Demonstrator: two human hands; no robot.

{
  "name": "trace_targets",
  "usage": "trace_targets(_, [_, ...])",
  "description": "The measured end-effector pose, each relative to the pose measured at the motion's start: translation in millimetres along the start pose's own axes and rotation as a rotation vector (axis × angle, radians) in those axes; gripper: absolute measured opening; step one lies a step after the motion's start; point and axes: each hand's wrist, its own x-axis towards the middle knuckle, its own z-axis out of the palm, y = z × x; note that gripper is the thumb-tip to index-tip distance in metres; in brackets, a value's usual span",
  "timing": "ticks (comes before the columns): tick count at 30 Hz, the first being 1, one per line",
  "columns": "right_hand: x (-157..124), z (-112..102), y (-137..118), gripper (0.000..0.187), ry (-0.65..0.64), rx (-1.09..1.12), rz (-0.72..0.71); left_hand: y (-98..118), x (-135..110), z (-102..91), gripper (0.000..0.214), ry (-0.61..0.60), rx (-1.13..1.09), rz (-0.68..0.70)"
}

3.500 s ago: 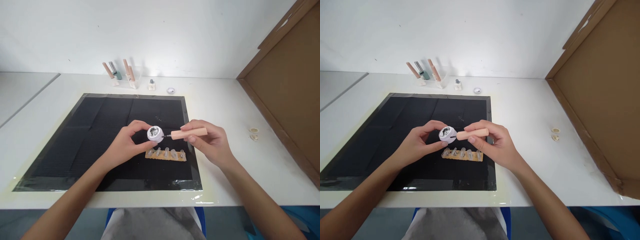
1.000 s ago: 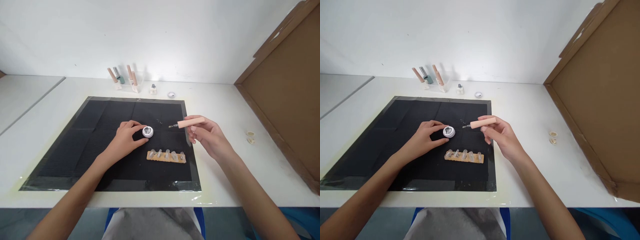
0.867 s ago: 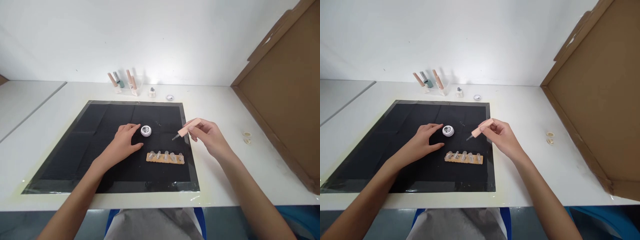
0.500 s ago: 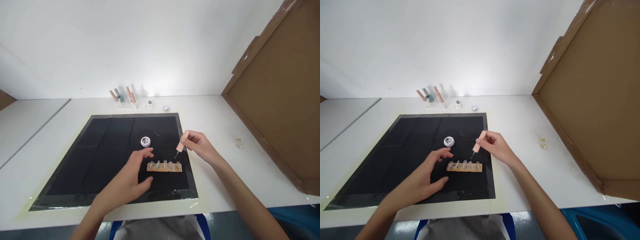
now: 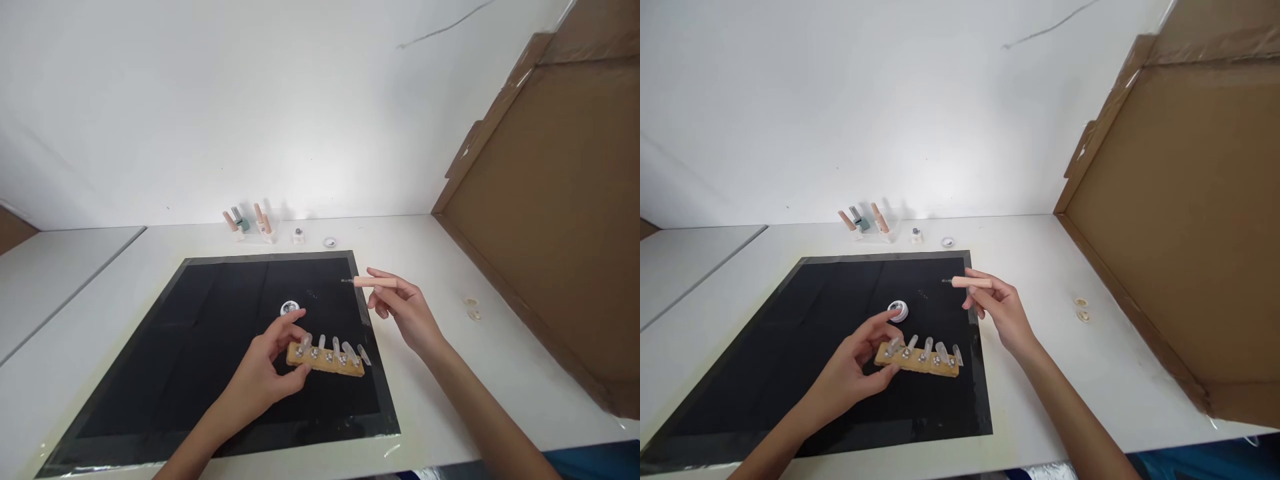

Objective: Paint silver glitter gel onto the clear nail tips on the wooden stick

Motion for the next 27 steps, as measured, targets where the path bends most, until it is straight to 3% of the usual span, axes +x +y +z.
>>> trace_targets(3, [-2, 1, -1, 0.022, 0.003, 0.173, 0.046, 9, 13, -3.7, 0.055, 0.133, -0.231, 0.029])
trace_targets(6, [-6, 5, -3, 0.028, -0.12, 0.287, 0.107, 13, 26, -3.9, 0.054, 0.23, -0.388, 0.037])
trace_targets(9, [-8, 7, -2, 0.041, -0.209, 0.338, 0.128, 14, 33, -0.4, 0.055, 0.291, -0.481, 0.007])
trace_targets(12, [-8, 9, 0, 0.05, -0.22, 0.343, 0.105, 14, 33, 5.4, 0.057, 0.32, -0.591, -0.052])
trace_targets(19, [-15, 24, 10, 0.042, -0.106, 0.371, 0.048, 8, 29, 30.9, 0.055, 0.192, -0.907, -0.175])
trace_targets(23, [-22, 34, 18, 0.046, -0.214, 0.381, -0.014, 9, 27, 44.4, 0.022, 0.028, -0.875, -0.109])
trace_targets(27, [-22, 26, 13, 0.065, -0.282, 0.31, -0.063, 9, 23, 41.5, 0.02, 0.01, -0.888, -0.111])
